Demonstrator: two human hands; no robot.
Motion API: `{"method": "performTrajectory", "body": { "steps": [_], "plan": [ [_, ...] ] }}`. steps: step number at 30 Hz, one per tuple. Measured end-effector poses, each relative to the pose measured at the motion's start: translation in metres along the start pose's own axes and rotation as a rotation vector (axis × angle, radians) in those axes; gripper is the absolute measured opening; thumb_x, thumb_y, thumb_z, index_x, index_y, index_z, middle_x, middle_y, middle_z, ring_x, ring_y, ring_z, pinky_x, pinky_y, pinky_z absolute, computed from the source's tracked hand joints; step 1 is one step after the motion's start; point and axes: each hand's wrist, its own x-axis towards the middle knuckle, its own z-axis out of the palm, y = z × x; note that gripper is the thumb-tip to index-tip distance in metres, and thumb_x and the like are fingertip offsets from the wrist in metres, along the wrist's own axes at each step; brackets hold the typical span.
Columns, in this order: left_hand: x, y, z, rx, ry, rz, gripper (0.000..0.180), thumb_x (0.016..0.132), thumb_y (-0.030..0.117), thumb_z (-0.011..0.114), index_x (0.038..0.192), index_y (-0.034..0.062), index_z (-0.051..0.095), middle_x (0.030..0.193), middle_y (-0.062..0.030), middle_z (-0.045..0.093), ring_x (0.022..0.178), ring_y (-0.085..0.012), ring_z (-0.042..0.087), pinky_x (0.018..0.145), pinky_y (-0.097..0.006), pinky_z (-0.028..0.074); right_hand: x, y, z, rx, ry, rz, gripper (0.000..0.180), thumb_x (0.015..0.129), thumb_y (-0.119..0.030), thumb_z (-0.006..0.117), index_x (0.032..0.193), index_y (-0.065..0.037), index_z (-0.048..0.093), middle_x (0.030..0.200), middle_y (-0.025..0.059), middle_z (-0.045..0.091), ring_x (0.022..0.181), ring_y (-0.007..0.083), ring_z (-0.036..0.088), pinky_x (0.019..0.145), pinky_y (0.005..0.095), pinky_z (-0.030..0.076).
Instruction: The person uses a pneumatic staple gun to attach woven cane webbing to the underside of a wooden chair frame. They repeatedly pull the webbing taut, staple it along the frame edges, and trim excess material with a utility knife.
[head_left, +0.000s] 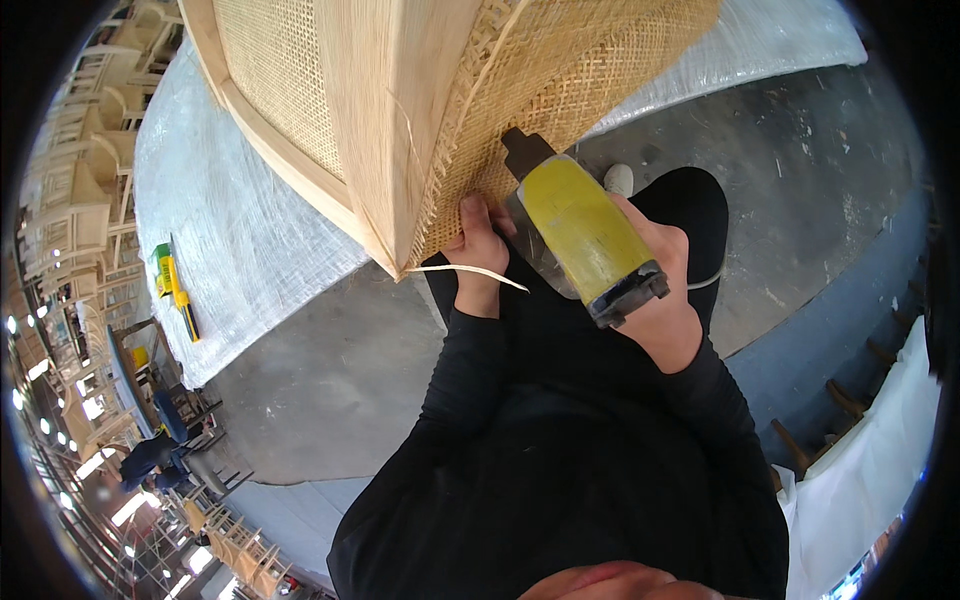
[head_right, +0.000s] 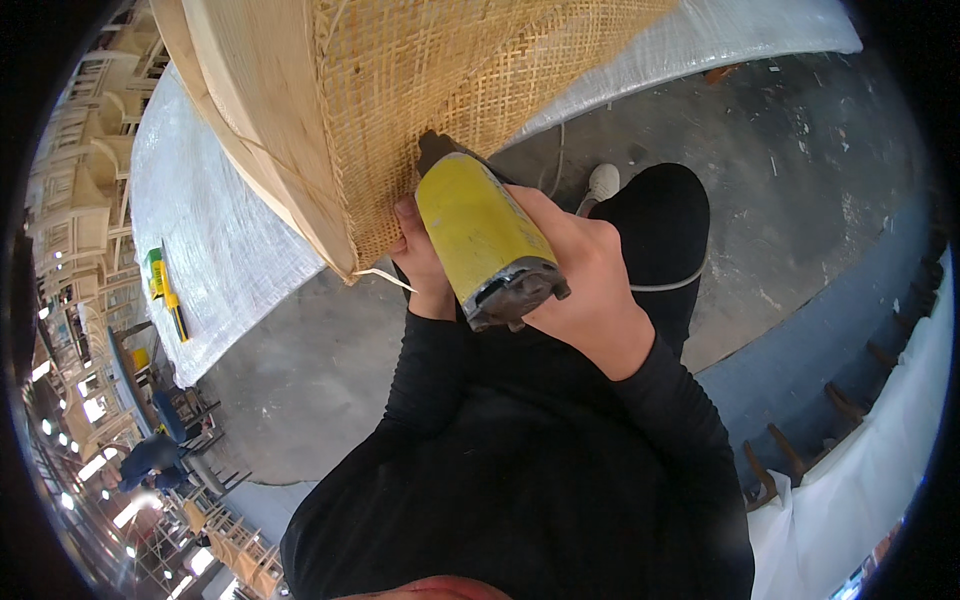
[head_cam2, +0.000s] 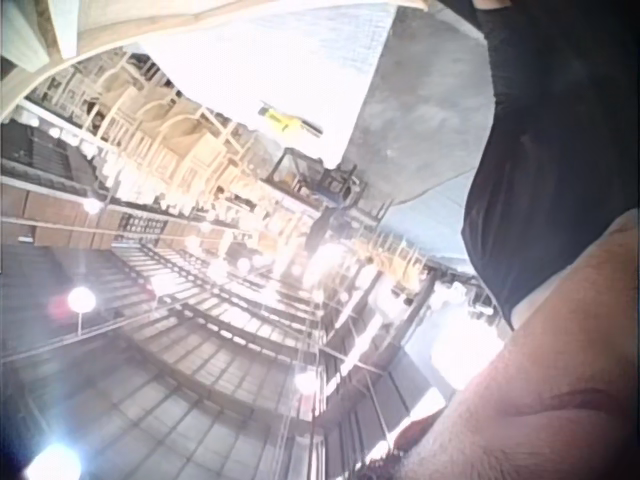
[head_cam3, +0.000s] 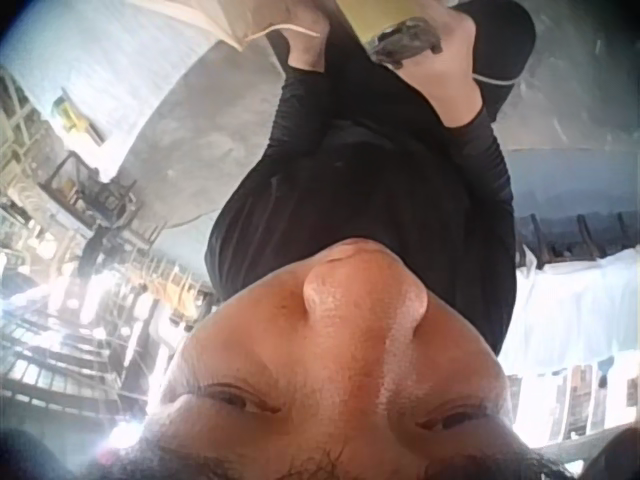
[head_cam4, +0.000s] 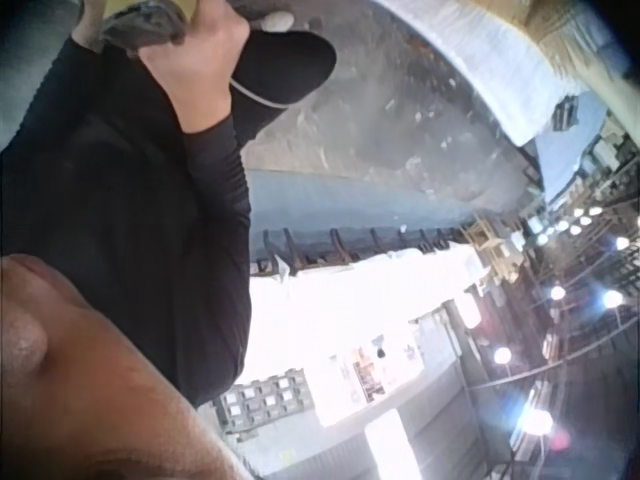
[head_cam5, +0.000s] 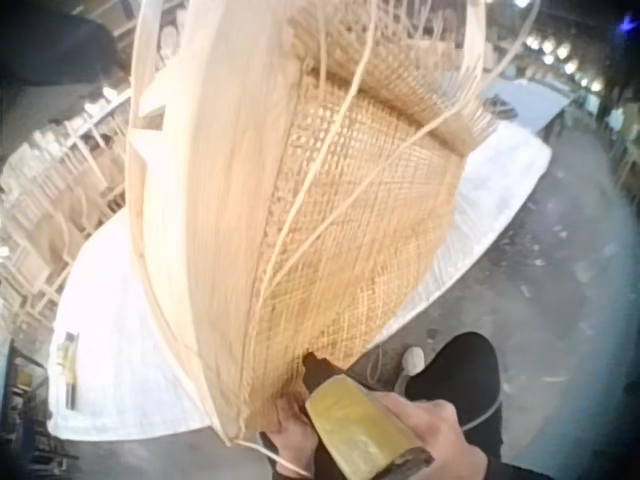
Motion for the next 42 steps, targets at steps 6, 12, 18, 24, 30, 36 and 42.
{"method": "performTrajectory", "body": {
  "steps": [6, 12, 18, 24, 30, 36, 42],
  "plan": [
    [-0.004, -0.014, -0.007, -0.094, -0.024, -0.093, 0.03, 0.107, 0.031, 0.06, 0.113, 0.0017, 0.06, 0.077, -0.0085, 0.064, 0.054, -0.0146, 0.058, 0.048, -0.028, 0.048, 0.005, -0.011, -0.003, 0.056, -0.063, 0.085, 0.029, 0.079, -0.004, 0.077, 0.106, 0.002, 0.069, 0.086, 0.0135, 0.069, 0.067, 0.0312, 0.069, 0.063, 0.0298, 0.052],
    [0.001, -0.001, -0.002, -0.179, -0.031, -0.083, 0.028, 0.106, 0.029, 0.061, 0.115, 0.0027, 0.06, 0.087, -0.0089, 0.066, 0.059, -0.0147, 0.06, 0.049, -0.029, 0.05, 0.007, -0.006, -0.002, -0.114, -0.093, 0.035, 0.044, 0.072, -0.012, 0.082, 0.11, 0.0, 0.064, 0.082, 0.0232, 0.069, 0.08, 0.0429, 0.07, 0.066, 0.0391, 0.056],
    [0.003, -0.005, -0.005, -0.189, -0.029, -0.113, 0.026, 0.106, 0.028, 0.061, 0.115, 0.0035, 0.059, 0.09, -0.0066, 0.064, 0.061, -0.0147, 0.06, 0.049, -0.028, 0.049, -0.003, -0.006, 0.005, -0.048, -0.059, 0.01, 0.055, 0.07, -0.013, 0.084, 0.118, 0.0, 0.062, 0.086, 0.023, 0.07, 0.082, 0.0417, 0.071, 0.068, 0.0404, 0.057],
    [0.001, -0.012, -0.01, -0.289, -0.057, -0.188, 0.028, 0.105, 0.025, 0.064, 0.121, 0.0033, 0.059, 0.096, -0.0062, 0.064, 0.065, -0.0146, 0.06, 0.05, -0.028, 0.049, -0.008, -0.003, 0.01, -0.09, -0.053, -0.007, 0.06, 0.069, -0.016, 0.086, 0.122, -0.001, 0.062, 0.088, 0.0224, 0.071, 0.084, 0.0406, 0.072, 0.07, 0.0393, 0.058],
    [-0.003, -0.011, -0.005, -0.29, -0.051, -0.134, 0.027, 0.104, 0.024, 0.066, 0.122, 0.0045, 0.059, 0.099, -0.0072, 0.065, 0.064, -0.0147, 0.06, 0.05, -0.028, 0.049, -0.004, -0.015, 0.009, -0.031, -0.067, 0.097, 0.038, 0.08, -0.005, 0.082, 0.114, 0.001, 0.067, 0.085, 0.0133, 0.073, 0.076, 0.028, 0.076, 0.068, 0.0279, 0.056],
    [-0.003, -0.007, -0.01, -0.262, -0.045, -0.223, 0.034, 0.109, 0.03, 0.055, 0.121, -0.0005, 0.063, 0.111, -0.0127, 0.071, 0.087, -0.0224, 0.071, 0.073, -0.038, 0.061, 0.001, -0.01, 0.006, -0.175, -0.103, 0.009, 0.051, 0.07, -0.012, 0.084, 0.115, -0.001, 0.063, 0.082, 0.0219, 0.069, 0.077, 0.0413, 0.07, 0.064, 0.0391, 0.055],
    [0.0, -0.008, -0.008, -0.199, -0.058, -0.156, 0.033, 0.102, 0.035, 0.069, 0.115, 0.0049, 0.062, 0.093, -0.0049, 0.067, 0.061, -0.0133, 0.06, 0.051, -0.027, 0.048, -0.004, -0.01, 0.01, -0.101, -0.069, -0.031, 0.056, 0.066, -0.009, 0.083, 0.117, 0.0, 0.063, 0.085, 0.0229, 0.069, 0.079, 0.0417, 0.07, 0.065, 0.0399, 0.055]
  ]
}}
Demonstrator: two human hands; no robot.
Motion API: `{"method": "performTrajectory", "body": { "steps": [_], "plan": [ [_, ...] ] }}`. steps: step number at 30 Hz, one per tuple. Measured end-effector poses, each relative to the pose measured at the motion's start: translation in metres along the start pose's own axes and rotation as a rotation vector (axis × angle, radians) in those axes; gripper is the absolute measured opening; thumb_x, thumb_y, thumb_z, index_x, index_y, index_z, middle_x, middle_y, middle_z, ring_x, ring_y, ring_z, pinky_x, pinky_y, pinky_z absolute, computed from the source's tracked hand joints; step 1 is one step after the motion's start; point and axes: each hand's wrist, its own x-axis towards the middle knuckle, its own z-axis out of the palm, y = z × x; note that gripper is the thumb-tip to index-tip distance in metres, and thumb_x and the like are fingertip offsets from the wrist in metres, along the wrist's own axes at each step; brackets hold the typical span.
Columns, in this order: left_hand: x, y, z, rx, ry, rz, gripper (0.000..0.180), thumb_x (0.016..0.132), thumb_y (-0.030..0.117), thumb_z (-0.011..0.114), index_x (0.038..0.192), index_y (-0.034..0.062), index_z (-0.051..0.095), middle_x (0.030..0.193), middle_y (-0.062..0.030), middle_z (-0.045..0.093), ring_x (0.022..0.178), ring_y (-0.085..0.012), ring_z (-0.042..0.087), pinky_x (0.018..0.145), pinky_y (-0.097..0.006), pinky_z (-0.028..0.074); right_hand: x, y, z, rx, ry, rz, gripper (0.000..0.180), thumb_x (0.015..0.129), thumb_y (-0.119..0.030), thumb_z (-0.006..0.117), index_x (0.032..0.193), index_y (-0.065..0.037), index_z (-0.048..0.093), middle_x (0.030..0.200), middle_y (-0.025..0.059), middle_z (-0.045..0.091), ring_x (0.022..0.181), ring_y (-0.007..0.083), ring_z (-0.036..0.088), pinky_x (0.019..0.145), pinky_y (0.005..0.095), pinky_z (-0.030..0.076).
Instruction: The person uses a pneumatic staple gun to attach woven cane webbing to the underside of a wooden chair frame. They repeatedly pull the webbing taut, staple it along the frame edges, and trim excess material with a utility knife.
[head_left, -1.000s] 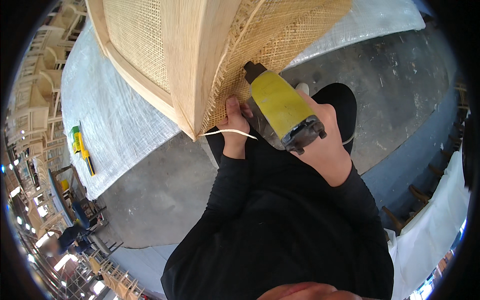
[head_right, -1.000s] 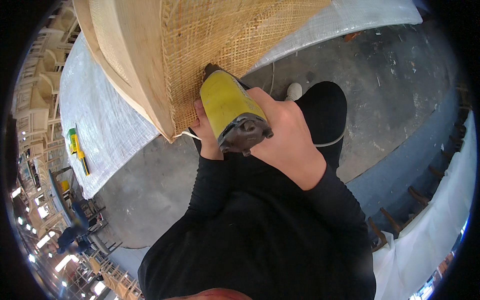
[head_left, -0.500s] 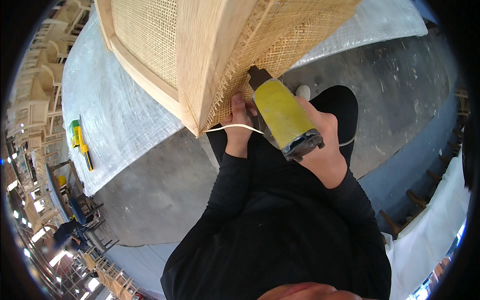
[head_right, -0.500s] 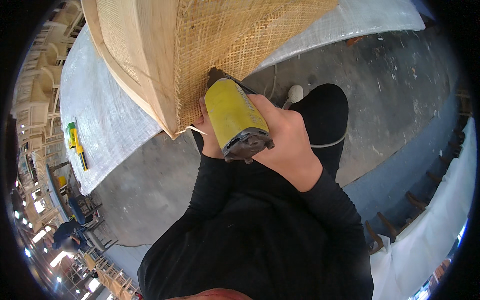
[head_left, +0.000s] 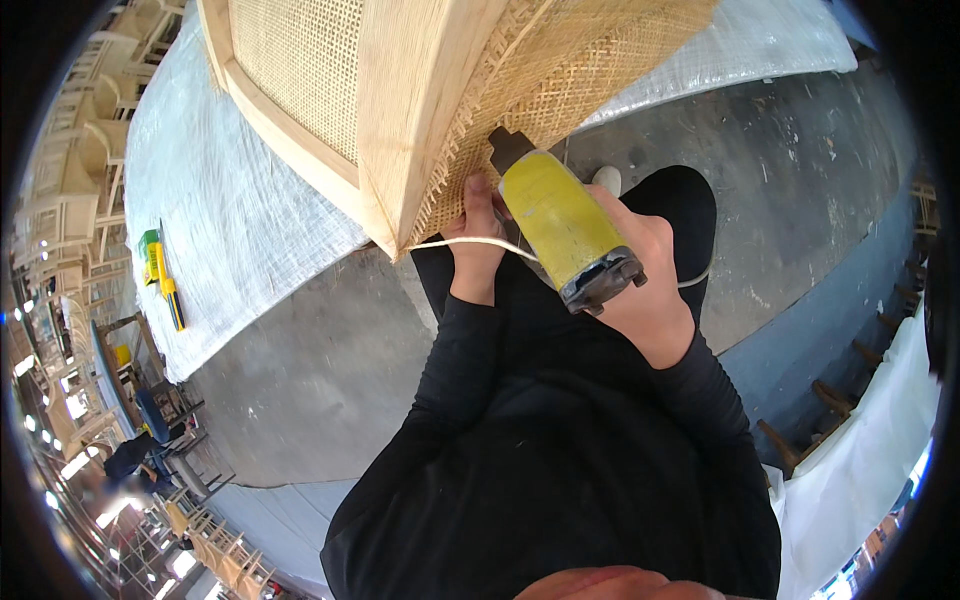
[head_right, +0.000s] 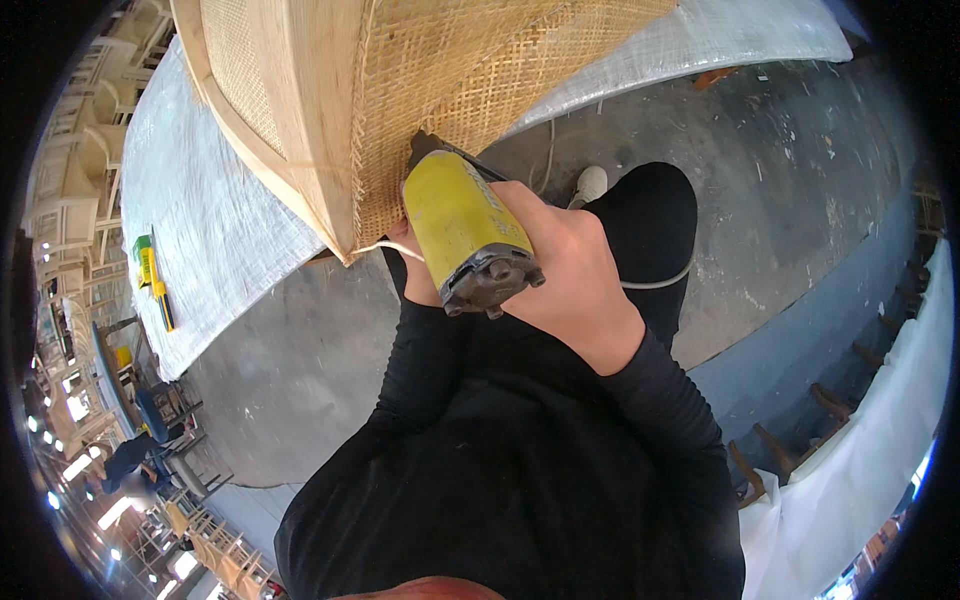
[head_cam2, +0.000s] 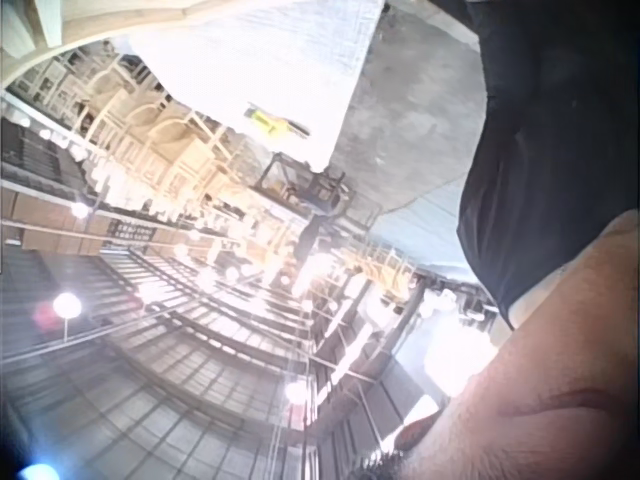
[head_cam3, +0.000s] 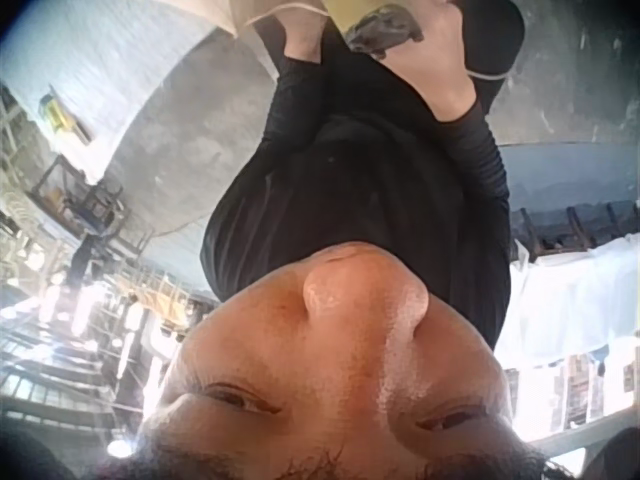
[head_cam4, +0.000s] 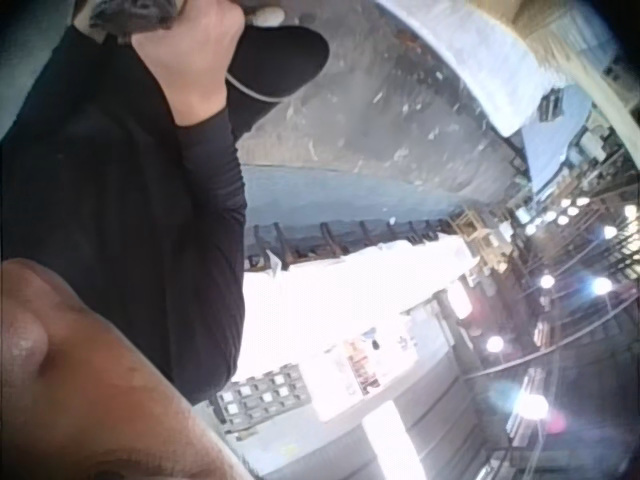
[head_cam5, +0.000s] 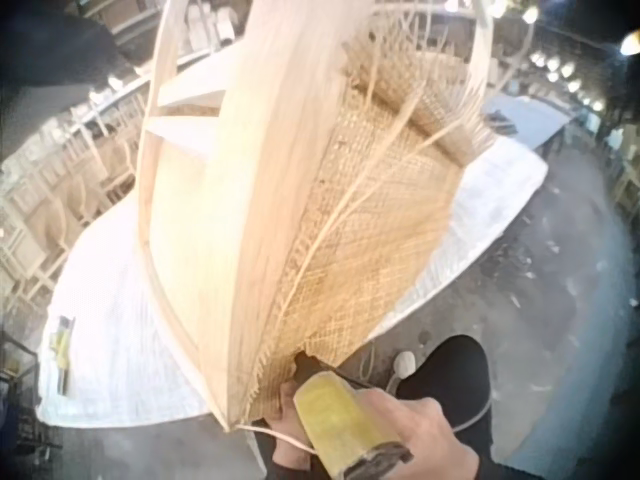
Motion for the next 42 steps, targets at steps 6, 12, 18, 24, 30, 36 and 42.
{"method": "performTrajectory", "body": {
  "steps": [6, 12, 18, 24, 30, 36, 42],
  "plan": [
    [-0.006, 0.003, 0.004, -0.031, 0.042, -0.073, 0.029, 0.103, 0.031, 0.068, 0.115, 0.0051, 0.063, 0.094, -0.0044, 0.067, 0.063, -0.0118, 0.061, 0.052, -0.026, 0.049, -0.002, -0.001, 0.004, -0.025, 0.021, 0.01, 0.037, 0.078, -0.009, 0.084, 0.109, 0.001, 0.067, 0.08, 0.0141, 0.07, 0.067, 0.0318, 0.072, 0.063, 0.0292, 0.053],
    [-0.003, -0.016, -0.013, -0.26, -0.02, -0.204, 0.029, 0.105, 0.025, 0.065, 0.12, 0.0009, 0.062, 0.109, -0.008, 0.068, 0.084, -0.0168, 0.068, 0.068, -0.032, 0.058, 0.001, -0.009, -0.002, -0.019, -0.069, 0.092, 0.037, 0.077, -0.008, 0.084, 0.108, 0.002, 0.066, 0.077, 0.0142, 0.069, 0.067, 0.0326, 0.071, 0.063, 0.0301, 0.053],
    [-0.003, -0.005, -0.01, -0.295, 0.04, -0.273, 0.031, 0.106, 0.026, 0.063, 0.123, -0.0006, 0.063, 0.116, -0.0095, 0.068, 0.101, -0.0184, 0.068, 0.088, -0.036, 0.059, 0.001, -0.004, 0.003, -0.05, -0.024, 0.045, 0.05, 0.067, -0.008, 0.082, 0.113, -0.003, 0.063, 0.082, 0.0225, 0.068, 0.076, 0.0423, 0.069, 0.065, 0.0427, 0.055],
    [0.001, -0.013, -0.02, -0.104, 0.037, -0.203, 0.033, 0.103, 0.031, 0.068, 0.118, 0.0021, 0.066, 0.113, -0.0061, 0.068, 0.095, -0.0139, 0.064, 0.08, -0.03, 0.055, -0.006, 0.001, 0.009, -0.022, -0.037, 0.023, 0.055, 0.066, -0.008, 0.082, 0.117, -0.002, 0.063, 0.085, 0.0243, 0.068, 0.081, 0.0424, 0.069, 0.066, 0.0412, 0.055],
    [-0.005, -0.015, -0.017, -0.08, 0.05, -0.185, 0.034, 0.101, 0.03, 0.072, 0.119, 0.0021, 0.068, 0.114, -0.0032, 0.068, 0.101, -0.0121, 0.061, 0.089, -0.03, 0.052, -0.009, -0.003, 0.012, 0.026, -0.019, 0.076, 0.055, 0.068, -0.015, 0.084, 0.117, -0.002, 0.063, 0.084, 0.0235, 0.068, 0.079, 0.0425, 0.069, 0.066, 0.0424, 0.055],
    [-0.001, -0.053, -0.034, 0.013, 0.099, -0.127, 0.024, 0.106, 0.022, 0.064, 0.113, -0.0006, 0.068, 0.106, -0.0039, 0.069, 0.089, -0.011, 0.065, 0.077, -0.031, 0.058, -0.002, -0.007, 0.007, 0.013, -0.092, 0.11, 0.034, 0.077, -0.004, 0.079, 0.107, 0.001, 0.065, 0.077, 0.018, 0.067, 0.07, 0.0395, 0.068, 0.062, 0.0301, 0.052],
    [-0.002, 0.0, -0.025, -0.069, 0.137, -0.213, 0.022, 0.11, 0.022, 0.055, 0.109, 0.0011, 0.062, 0.091, -0.0087, 0.068, 0.076, -0.0166, 0.064, 0.067, -0.032, 0.055, -0.01, 0.009, 0.007, 0.146, -0.019, 0.05, 0.05, 0.067, -0.007, 0.082, 0.114, -0.001, 0.065, 0.088, 0.0231, 0.071, 0.084, 0.0423, 0.071, 0.07, 0.041, 0.057]
  ]
}}
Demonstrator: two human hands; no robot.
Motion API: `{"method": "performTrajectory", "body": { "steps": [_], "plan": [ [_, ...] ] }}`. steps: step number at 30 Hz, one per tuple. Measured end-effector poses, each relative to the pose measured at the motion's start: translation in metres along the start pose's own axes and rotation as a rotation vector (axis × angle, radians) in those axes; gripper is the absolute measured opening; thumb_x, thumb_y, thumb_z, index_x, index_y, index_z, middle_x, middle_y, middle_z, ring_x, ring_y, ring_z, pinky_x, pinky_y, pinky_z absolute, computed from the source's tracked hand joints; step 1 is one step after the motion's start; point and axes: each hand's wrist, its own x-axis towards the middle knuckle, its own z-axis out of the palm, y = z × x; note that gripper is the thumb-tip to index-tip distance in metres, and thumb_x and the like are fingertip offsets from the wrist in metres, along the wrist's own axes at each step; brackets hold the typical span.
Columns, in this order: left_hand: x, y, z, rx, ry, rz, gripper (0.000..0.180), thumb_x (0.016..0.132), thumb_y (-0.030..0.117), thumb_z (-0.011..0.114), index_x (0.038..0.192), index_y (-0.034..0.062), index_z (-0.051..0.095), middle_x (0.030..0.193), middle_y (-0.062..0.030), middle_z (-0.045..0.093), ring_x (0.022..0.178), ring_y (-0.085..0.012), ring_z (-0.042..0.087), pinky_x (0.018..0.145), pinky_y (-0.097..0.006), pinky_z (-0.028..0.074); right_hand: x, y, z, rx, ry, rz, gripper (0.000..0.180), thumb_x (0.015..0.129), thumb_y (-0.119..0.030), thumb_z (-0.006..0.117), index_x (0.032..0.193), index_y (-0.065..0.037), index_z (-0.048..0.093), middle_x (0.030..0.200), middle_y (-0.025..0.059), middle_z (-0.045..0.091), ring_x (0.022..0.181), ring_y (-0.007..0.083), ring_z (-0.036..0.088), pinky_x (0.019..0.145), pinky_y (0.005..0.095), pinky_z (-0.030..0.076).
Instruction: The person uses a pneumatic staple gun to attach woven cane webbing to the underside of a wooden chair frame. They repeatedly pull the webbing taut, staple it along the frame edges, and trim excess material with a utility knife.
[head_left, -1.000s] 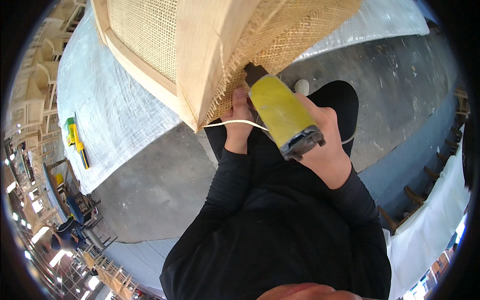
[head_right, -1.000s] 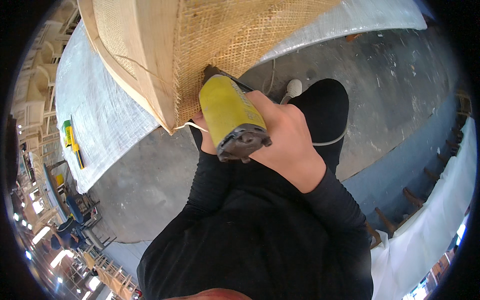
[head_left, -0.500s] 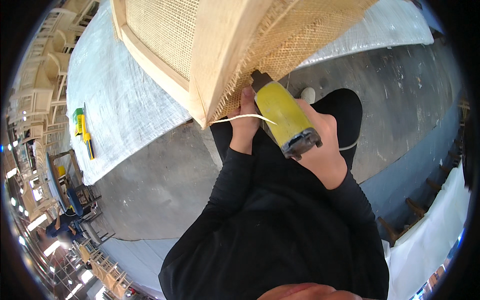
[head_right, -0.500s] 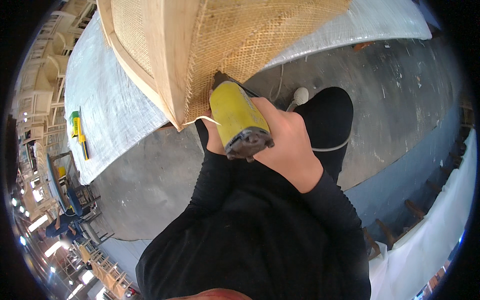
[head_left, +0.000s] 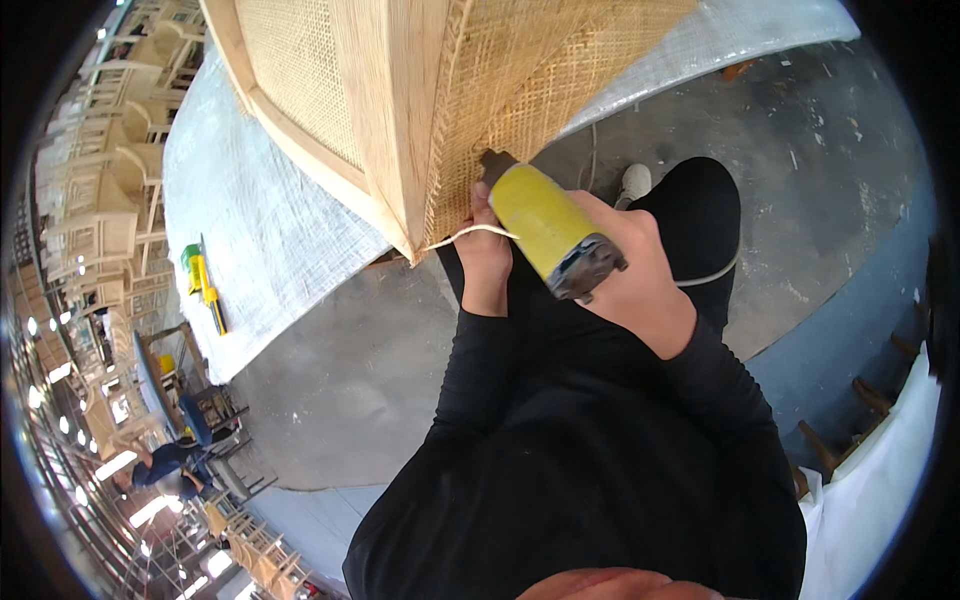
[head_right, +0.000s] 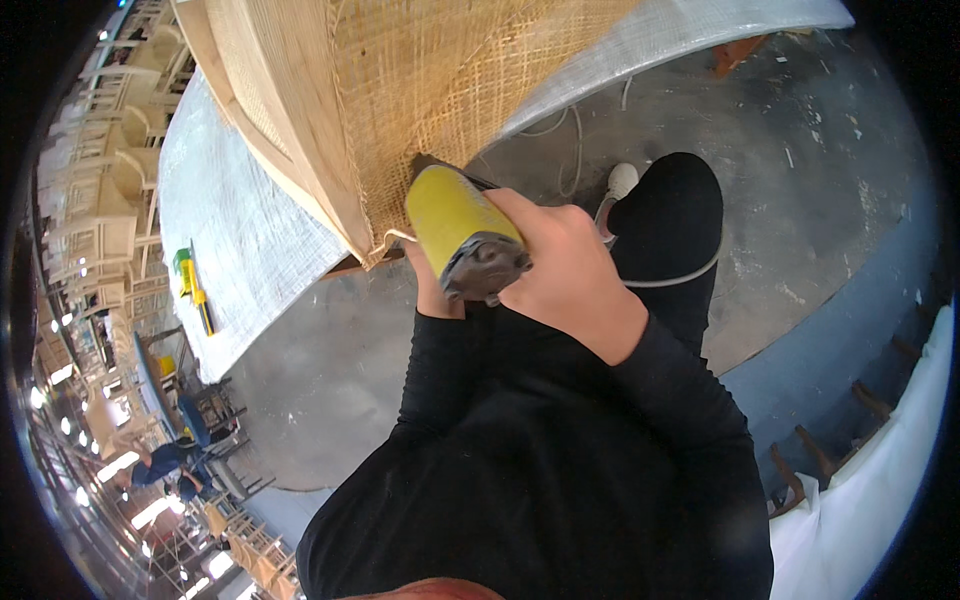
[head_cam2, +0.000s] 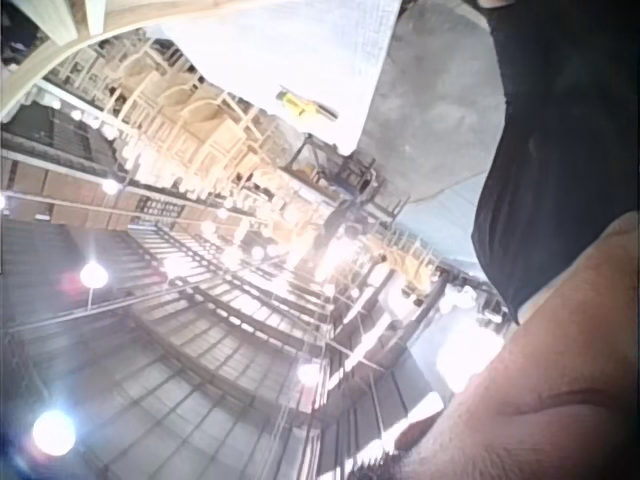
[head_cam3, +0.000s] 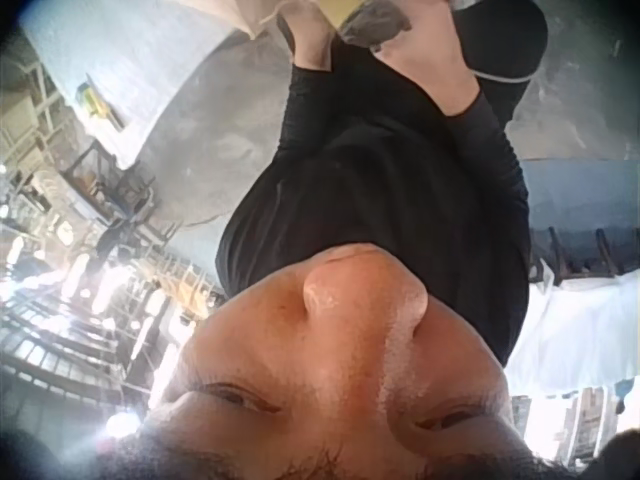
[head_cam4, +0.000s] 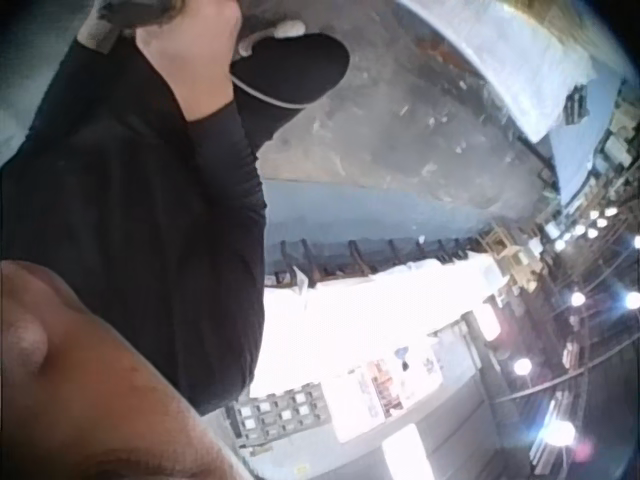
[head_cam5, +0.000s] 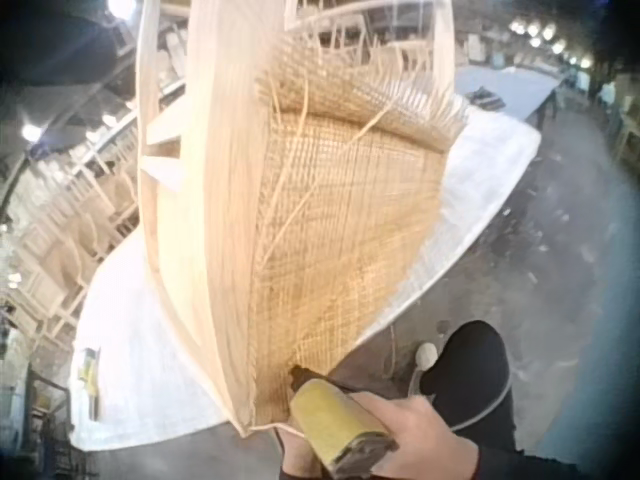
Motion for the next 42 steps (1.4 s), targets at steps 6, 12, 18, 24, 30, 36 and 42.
{"method": "performTrajectory", "body": {
  "steps": [6, 12, 18, 24, 30, 36, 42],
  "plan": [
    [-0.069, 0.038, -0.001, -0.356, -0.189, 0.023, 0.034, 0.106, 0.042, 0.06, 0.108, 0.0085, 0.06, 0.076, -0.004, 0.059, 0.061, -0.0149, 0.051, 0.063, -0.031, 0.043, -0.02, 0.001, -0.022, -0.062, 0.034, -0.072, 0.051, 0.066, -0.004, 0.084, 0.114, 0.003, 0.066, 0.089, 0.0205, 0.074, 0.087, 0.036, 0.076, 0.072, 0.0338, 0.058],
    [-0.05, 0.058, 0.005, -0.321, -0.177, -0.06, 0.048, 0.103, 0.054, 0.058, 0.112, 0.0062, 0.061, 0.077, -0.0038, 0.059, 0.065, -0.0144, 0.051, 0.063, -0.032, 0.042, -0.018, 0.006, -0.022, -0.05, -0.063, -0.078, 0.052, 0.066, -0.003, 0.085, 0.113, 0.005, 0.066, 0.091, 0.0203, 0.075, 0.085, 0.0313, 0.078, 0.073, 0.0319, 0.059],
    [-0.033, 0.033, 0.005, -0.158, -0.065, 0.165, 0.025, 0.107, 0.029, 0.061, 0.101, 0.0044, 0.063, 0.081, -0.008, 0.067, 0.058, -0.0129, 0.056, 0.056, -0.027, 0.043, -0.015, 0.015, 0.003, -0.039, -0.006, -0.106, 0.056, 0.063, -0.001, 0.083, 0.116, 0.001, 0.067, 0.094, 0.0218, 0.074, 0.089, 0.0359, 0.076, 0.074, 0.0332, 0.059],
    [-0.026, 0.026, 0.004, -0.162, -0.075, 0.218, 0.019, 0.106, 0.022, 0.063, 0.098, 0.0044, 0.064, 0.077, -0.0086, 0.066, 0.058, -0.0149, 0.058, 0.052, -0.027, 0.047, -0.012, 0.013, 0.014, -0.106, 0.063, -0.197, 0.06, 0.064, -0.007, 0.084, 0.12, 0.0, 0.065, 0.098, 0.0211, 0.074, 0.091, 0.0351, 0.076, 0.077, 0.0329, 0.06],
    [-0.023, 0.025, 0.001, -0.088, -0.111, 0.264, 0.021, 0.105, 0.021, 0.064, 0.097, 0.0022, 0.065, 0.078, -0.0096, 0.065, 0.055, -0.0152, 0.057, 0.05, -0.028, 0.047, -0.004, 0.006, 0.015, -0.142, 0.021, -0.165, 0.059, 0.066, -0.007, 0.085, 0.121, 0.0, 0.065, 0.096, 0.021, 0.074, 0.087, 0.0351, 0.076, 0.075, 0.0324, 0.059],
    [-0.02, 0.02, -0.003, -0.09, -0.143, 0.299, 0.022, 0.105, 0.021, 0.064, 0.097, 0.0007, 0.064, 0.078, -0.0106, 0.065, 0.054, -0.015, 0.056, 0.05, -0.028, 0.046, -0.002, -0.006, 0.019, -0.175, 0.033, -0.134, 0.049, 0.067, -0.006, 0.083, 0.112, 0.001, 0.065, 0.083, 0.0197, 0.073, 0.081, 0.0367, 0.075, 0.068, 0.0337, 0.058],
    [-0.023, 0.018, 0.006, -0.084, -0.056, 0.295, 0.023, 0.106, 0.024, 0.063, 0.104, 0.0011, 0.065, 0.088, -0.0139, 0.07, 0.062, -0.0149, 0.06, 0.054, -0.026, 0.046, -0.001, -0.006, 0.019, -0.222, 0.053, -0.172, 0.043, 0.07, -0.006, 0.083, 0.109, 0.001, 0.065, 0.086, 0.0187, 0.072, 0.081, 0.0382, 0.073, 0.066, 0.0354, 0.056]
  ]
}}
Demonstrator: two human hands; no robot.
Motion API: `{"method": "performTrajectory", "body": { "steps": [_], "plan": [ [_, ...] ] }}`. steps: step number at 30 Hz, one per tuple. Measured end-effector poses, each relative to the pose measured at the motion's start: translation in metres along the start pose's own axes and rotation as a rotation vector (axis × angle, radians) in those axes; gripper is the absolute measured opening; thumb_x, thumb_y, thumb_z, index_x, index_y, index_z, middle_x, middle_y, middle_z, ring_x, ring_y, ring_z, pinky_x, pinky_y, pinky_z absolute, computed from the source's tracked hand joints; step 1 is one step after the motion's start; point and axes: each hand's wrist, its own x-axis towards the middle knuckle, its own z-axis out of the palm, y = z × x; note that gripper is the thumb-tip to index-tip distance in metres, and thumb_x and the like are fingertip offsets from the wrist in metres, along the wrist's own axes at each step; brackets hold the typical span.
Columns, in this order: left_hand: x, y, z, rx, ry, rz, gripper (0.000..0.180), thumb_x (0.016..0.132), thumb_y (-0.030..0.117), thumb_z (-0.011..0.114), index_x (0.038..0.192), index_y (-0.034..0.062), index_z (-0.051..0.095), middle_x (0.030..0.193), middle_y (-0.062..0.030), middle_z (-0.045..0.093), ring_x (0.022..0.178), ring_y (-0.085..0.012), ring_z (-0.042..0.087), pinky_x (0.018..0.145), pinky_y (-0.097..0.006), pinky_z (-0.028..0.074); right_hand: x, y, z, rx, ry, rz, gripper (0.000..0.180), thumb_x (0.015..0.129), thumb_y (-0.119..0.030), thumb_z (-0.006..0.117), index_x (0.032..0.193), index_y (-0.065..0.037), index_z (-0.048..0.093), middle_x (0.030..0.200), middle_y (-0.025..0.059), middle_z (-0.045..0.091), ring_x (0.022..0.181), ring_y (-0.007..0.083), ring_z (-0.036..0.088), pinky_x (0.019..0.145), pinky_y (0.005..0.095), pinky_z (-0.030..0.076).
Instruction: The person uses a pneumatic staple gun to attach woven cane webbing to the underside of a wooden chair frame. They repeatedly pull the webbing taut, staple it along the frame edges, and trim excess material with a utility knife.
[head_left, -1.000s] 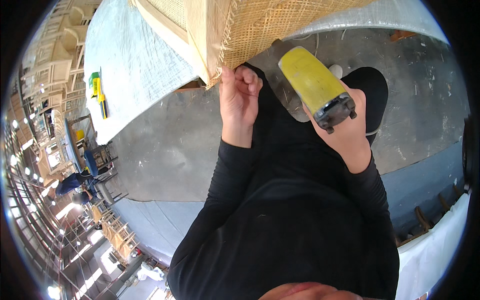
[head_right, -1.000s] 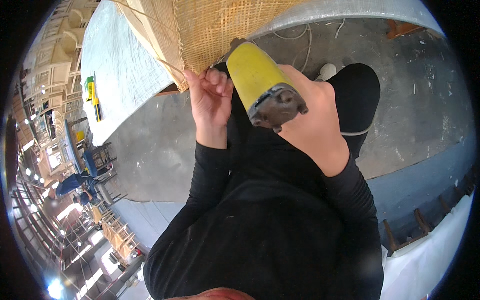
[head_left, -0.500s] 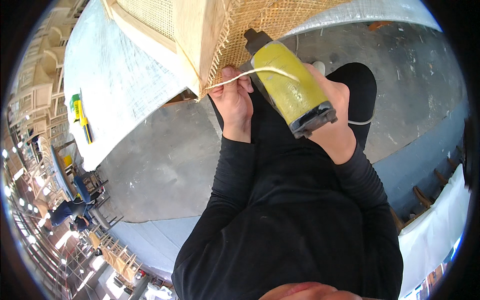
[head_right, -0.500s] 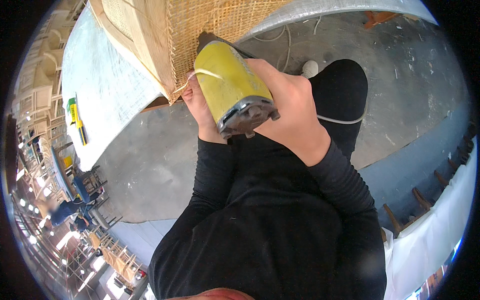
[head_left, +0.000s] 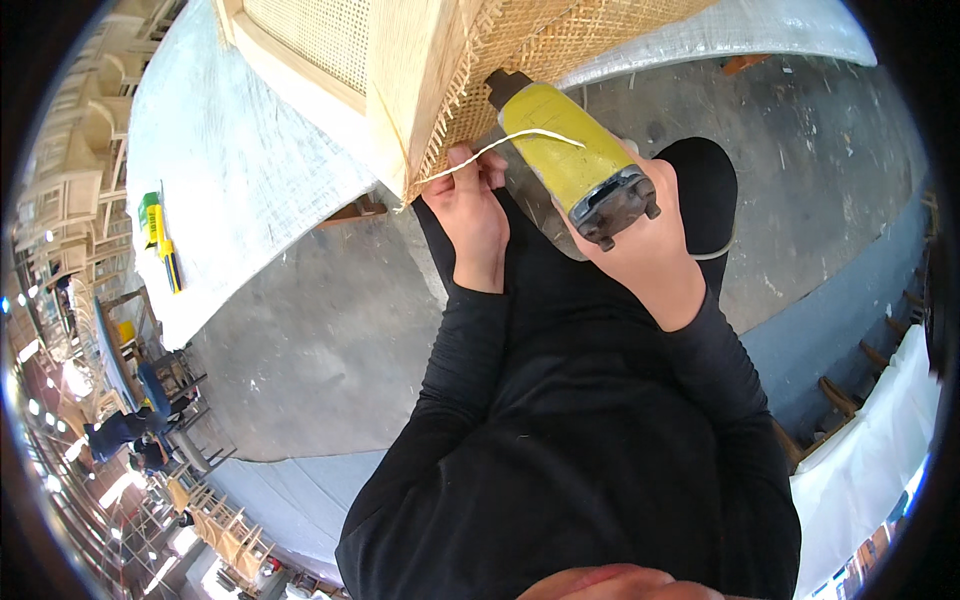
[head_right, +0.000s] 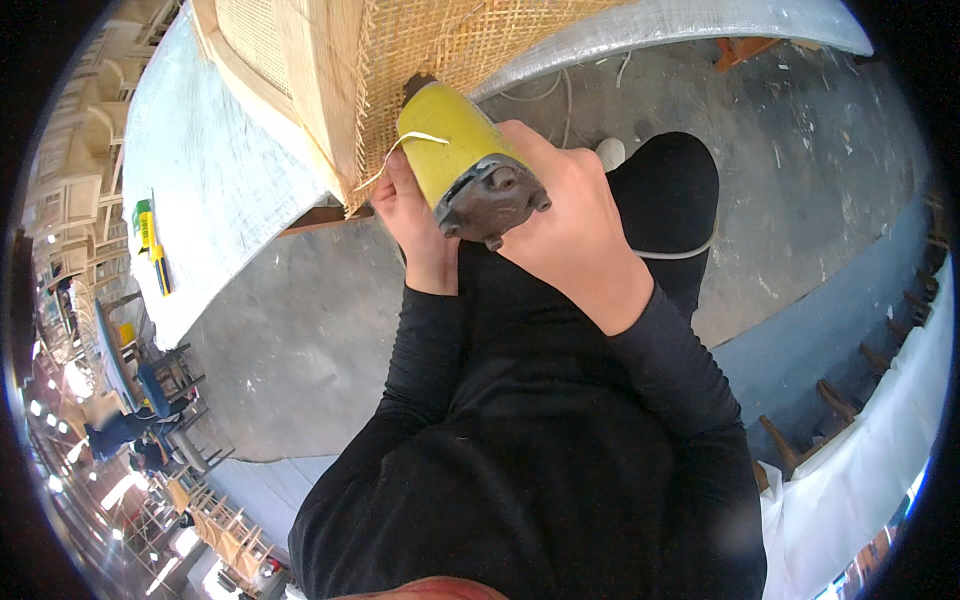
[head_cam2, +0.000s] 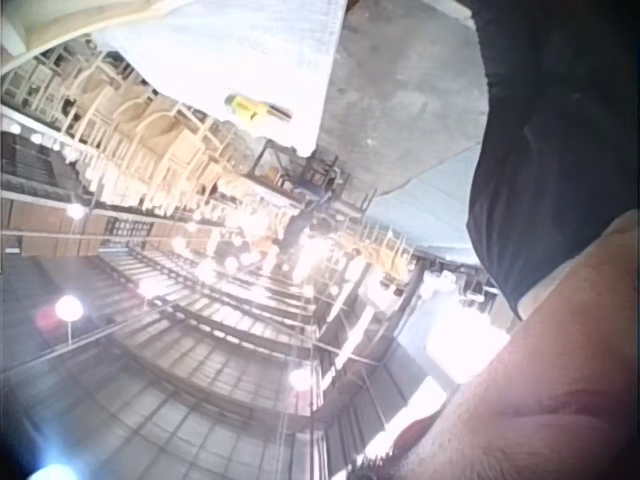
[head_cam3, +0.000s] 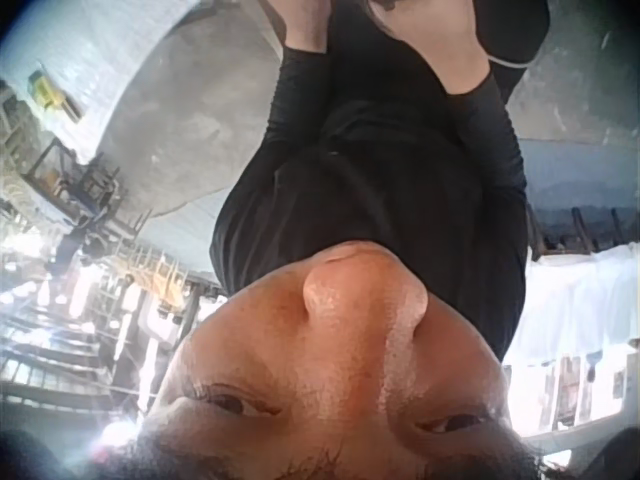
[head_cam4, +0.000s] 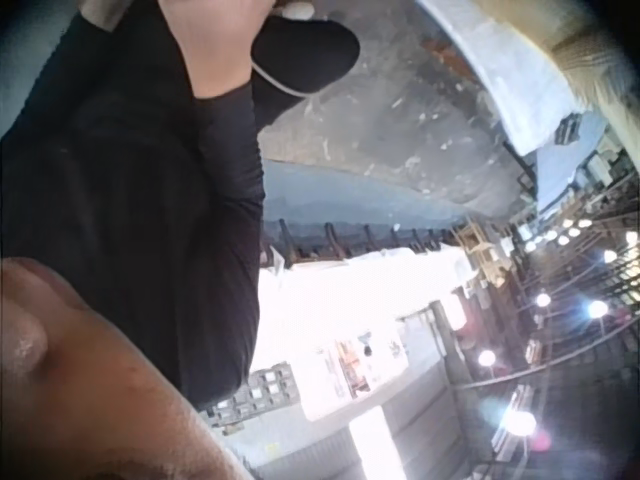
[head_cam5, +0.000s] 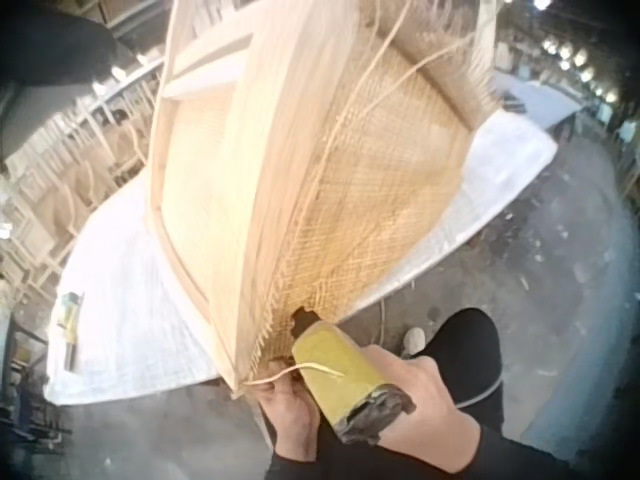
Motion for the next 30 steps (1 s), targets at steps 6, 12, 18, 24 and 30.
{"method": "performTrajectory", "body": {
  "steps": [6, 12, 18, 24, 30],
  "plan": [
    [-0.005, 0.014, 0.022, -0.119, -0.106, -0.158, 0.024, 0.106, 0.028, 0.062, 0.113, 0.0044, 0.063, 0.09, -0.0087, 0.07, 0.069, -0.0151, 0.062, 0.058, -0.026, 0.046, -0.008, 0.006, 0.0, 0.112, 0.036, -0.013, 0.04, 0.075, -0.006, 0.083, 0.111, 0.003, 0.068, 0.094, 0.0148, 0.073, 0.078, 0.0311, 0.074, 0.067, 0.0319, 0.056],
    [0.013, -0.013, -0.005, -0.239, 0.057, -0.272, 0.02, 0.102, 0.014, 0.068, 0.12, 0.0052, 0.062, 0.101, -0.006, 0.069, 0.081, -0.0128, 0.064, 0.071, -0.028, 0.053, -0.01, 0.006, 0.008, 0.104, -0.028, 0.073, 0.055, 0.067, -0.01, 0.085, 0.118, -0.002, 0.064, 0.085, 0.0212, 0.072, 0.081, 0.0389, 0.074, 0.069, 0.0358, 0.058],
    [0.012, -0.021, -0.015, -0.302, 0.047, -0.343, 0.028, 0.102, 0.009, 0.067, 0.129, 0.0032, 0.061, 0.111, -0.0066, 0.068, 0.097, -0.0144, 0.066, 0.085, -0.03, 0.058, -0.008, 0.001, 0.009, 0.038, -0.037, 0.066, 0.05, 0.072, -0.009, 0.082, 0.117, 0.002, 0.064, 0.082, 0.0184, 0.071, 0.074, 0.0338, 0.074, 0.066, 0.0319, 0.056],
    [0.005, -0.008, -0.001, -0.316, 0.069, -0.34, 0.025, 0.103, 0.004, 0.063, 0.127, -0.0001, 0.06, 0.109, -0.0084, 0.069, 0.094, -0.0169, 0.07, 0.082, -0.033, 0.061, -0.003, -0.004, 0.007, -0.033, -0.131, 0.138, 0.045, 0.074, -0.006, 0.081, 0.115, 0.002, 0.065, 0.079, 0.0171, 0.071, 0.072, 0.0328, 0.074, 0.065, 0.03, 0.056],
    [0.007, -0.021, -0.026, -0.251, 0.081, -0.402, 0.023, 0.101, 0.0, 0.063, 0.123, -0.0002, 0.062, 0.107, -0.0067, 0.07, 0.089, -0.0142, 0.07, 0.076, -0.032, 0.061, -0.01, 0.001, 0.013, 0.008, -0.112, 0.12, 0.06, 0.064, -0.012, 0.086, 0.119, -0.005, 0.062, 0.088, 0.0219, 0.071, 0.083, 0.0398, 0.072, 0.07, 0.0427, 0.058]
  ]
}}
